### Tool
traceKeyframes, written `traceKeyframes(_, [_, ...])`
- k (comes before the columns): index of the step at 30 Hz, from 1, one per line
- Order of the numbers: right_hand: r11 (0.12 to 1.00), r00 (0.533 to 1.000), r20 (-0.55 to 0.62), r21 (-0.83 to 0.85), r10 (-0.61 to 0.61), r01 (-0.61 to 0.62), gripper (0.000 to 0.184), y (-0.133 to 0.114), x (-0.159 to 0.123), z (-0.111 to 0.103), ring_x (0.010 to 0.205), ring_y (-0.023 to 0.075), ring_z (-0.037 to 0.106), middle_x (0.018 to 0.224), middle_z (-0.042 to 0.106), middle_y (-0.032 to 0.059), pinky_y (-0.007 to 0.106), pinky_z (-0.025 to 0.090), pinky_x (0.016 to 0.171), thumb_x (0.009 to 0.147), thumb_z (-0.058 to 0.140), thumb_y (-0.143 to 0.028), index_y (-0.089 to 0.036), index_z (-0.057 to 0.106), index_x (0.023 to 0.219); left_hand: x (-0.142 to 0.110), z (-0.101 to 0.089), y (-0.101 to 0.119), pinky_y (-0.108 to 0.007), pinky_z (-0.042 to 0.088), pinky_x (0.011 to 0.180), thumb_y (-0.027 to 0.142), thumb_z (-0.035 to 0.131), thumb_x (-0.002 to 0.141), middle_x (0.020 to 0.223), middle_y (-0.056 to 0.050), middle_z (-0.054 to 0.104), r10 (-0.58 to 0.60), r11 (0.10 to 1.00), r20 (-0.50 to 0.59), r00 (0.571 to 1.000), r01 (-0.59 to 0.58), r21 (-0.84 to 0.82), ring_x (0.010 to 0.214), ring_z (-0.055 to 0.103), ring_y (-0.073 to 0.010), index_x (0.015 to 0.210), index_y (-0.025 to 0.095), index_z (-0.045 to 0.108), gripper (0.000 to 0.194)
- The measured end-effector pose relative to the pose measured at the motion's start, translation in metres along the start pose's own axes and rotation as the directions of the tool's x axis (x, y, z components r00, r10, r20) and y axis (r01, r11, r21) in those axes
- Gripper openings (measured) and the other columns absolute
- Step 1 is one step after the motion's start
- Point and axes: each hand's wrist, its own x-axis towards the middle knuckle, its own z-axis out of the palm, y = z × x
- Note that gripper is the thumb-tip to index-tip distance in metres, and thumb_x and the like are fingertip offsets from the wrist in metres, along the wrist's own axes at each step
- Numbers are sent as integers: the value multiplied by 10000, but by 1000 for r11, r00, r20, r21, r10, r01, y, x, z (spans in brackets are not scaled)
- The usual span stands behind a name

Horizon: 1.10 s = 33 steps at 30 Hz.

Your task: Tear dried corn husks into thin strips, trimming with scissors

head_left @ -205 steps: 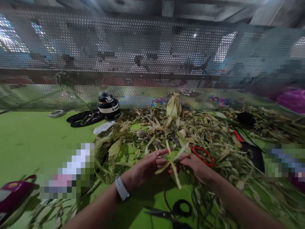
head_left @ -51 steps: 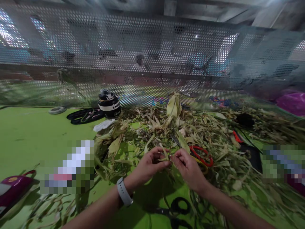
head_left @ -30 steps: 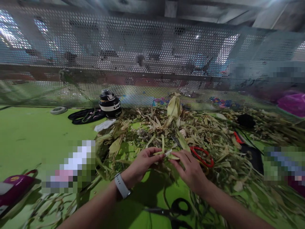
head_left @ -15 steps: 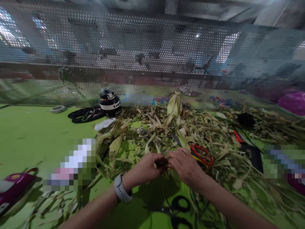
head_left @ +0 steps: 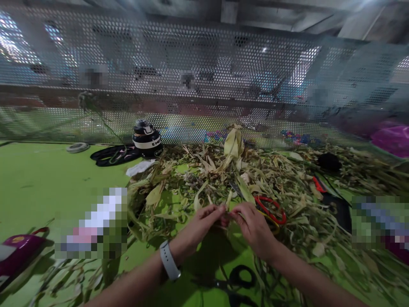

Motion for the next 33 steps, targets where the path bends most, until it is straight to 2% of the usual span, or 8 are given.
traceKeyframes(5, [1000, 1000, -15, 8, 19, -19, 192, -1, -3, 3, 675, 166, 566, 708, 612, 42, 267, 437, 619, 913, 410, -268, -184, 534, 792, -4, 9, -3, -258, 449, 708, 366, 707, 656, 828, -35, 676, 106, 994, -118, 987, -107, -6, 773, 578, -153, 895, 169, 678, 310])
traceKeyframes(9, [968, 979, 61, 151, 195, -202, 190, -4, -2, 3, 648, 148, 576, 695, 618, 23, 243, 428, 606, 893, 446, -295, -175, 548, 788, -7, 12, -7, -259, 433, 787, 342, 685, 691, 933, -49, 675, 158, 987, -165, 974, -161, -8, 877, 569, -165, 1000, 183, 665, 348])
traceKeyframes(14, [736, 865, 296, 457, 405, -500, 256, -6, 2, 1, 589, 117, 542, 646, 577, -3, 209, 413, 537, 867, 461, -376, -163, 542, 752, -6, 14, -12, -254, 447, 750, 340, 683, 699, 920, -43, 683, 168, 983, -117, 979, -175, -50, 835, 578, -160, 1029, 193, 657, 362])
traceKeyframes(16, [621, 823, 367, 540, 433, -568, 274, -6, 4, 0, 576, 109, 527, 637, 553, -9, 206, 412, 525, 850, 477, -406, -159, 528, 743, -4, 12, -12, -259, 451, 733, 341, 682, 699, 893, -45, 687, 190, 979, -118, 975, -197, -48, 820, 578, -165, 1001, 185, 672, 340])
traceKeyframes(18, [575, 804, 379, 564, 458, -593, 284, -6, 5, -1, 565, 103, 512, 622, 529, -18, 204, 408, 519, 834, 497, -421, -163, 512, 717, -2, 10, -11, -259, 442, 743, 337, 679, 701, 861, -41, 688, 224, 974, -142, 964, -228, -10, 820, 572, -166, 972, 178, 683, 314])
traceKeyframes(22, [656, 834, 294, 518, 466, -549, 268, -5, 5, -3, 530, 98, 486, 563, 489, -37, 205, 395, 511, 821, 531, -397, -177, 490, 675, 1, 6, -9, -239, 425, 692, 363, 676, 695, 767, -26, 655, 263, 963, -132, 956, -252, 91, 740, 541, -147, 849, 154, 686, 260])
traceKeyframes(28, [742, 874, 261, 462, 409, -486, 268, -1, 5, -1, 538, 107, 491, 583, 483, -30, 214, 408, 515, 855, 478, -391, -185, 477, 684, -1, 5, -7, -199, 396, 571, 414, 649, 709, 688, 19, 541, 166, 985, -29, 986, -165, 47, 600, 457, -89, 868, 153, 612, 308])
traceKeyframes(33, [933, 945, 157, 179, 286, -312, 168, 4, 2, -1, 589, 137, 540, 652, 572, 10, 245, 421, 548, 888, 423, -308, -186, 521, 828, 0, 1, -2, -186, 392, 562, 402, 669, 693, 656, 34, 511, 183, 983, -58, 981, -182, 25, 592, 462, -83, 803, 156, 577, 285])
